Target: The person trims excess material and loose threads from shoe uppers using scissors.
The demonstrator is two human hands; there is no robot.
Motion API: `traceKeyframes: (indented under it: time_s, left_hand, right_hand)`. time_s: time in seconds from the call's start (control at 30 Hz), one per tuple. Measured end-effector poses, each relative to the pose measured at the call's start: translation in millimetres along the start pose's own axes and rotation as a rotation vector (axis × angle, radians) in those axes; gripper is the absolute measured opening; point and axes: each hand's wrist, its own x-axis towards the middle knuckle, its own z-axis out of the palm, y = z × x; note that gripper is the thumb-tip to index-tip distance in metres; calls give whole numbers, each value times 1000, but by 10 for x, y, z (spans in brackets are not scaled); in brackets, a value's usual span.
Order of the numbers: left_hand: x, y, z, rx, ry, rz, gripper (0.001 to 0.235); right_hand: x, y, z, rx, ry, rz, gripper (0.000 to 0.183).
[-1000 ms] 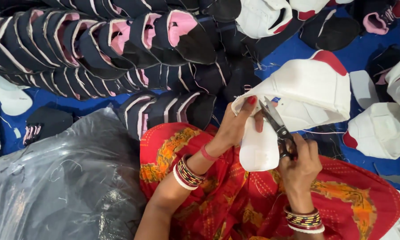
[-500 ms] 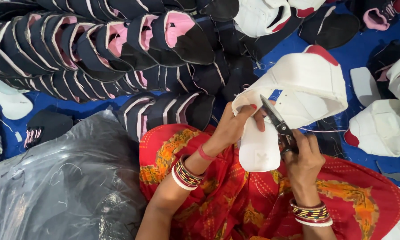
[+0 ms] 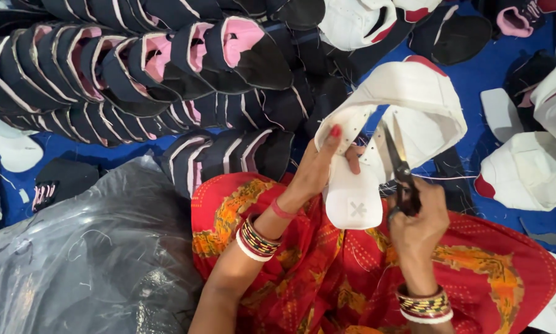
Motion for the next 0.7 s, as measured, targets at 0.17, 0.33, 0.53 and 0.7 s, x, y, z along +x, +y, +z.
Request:
traceKeyframes:
  time_s: [0.17, 0.33, 0.53, 0.7]
  left_hand:
    - [5, -93, 35, 31, -3, 87, 72]
    - [30, -7, 116, -88, 131, -8, 46]
    - [55, 56, 94, 15, 115, 30, 43]
    - [78, -28, 15, 15, 107, 24, 40]
  right_hand:
    - [21, -107, 124, -78, 8, -46, 33]
    - [-8, -148, 180, -25, 17, -19, 36]
    - [-50, -176, 191, -16, 24, 22, 33]
    - [-77, -85, 229, -30, 16, 29, 30]
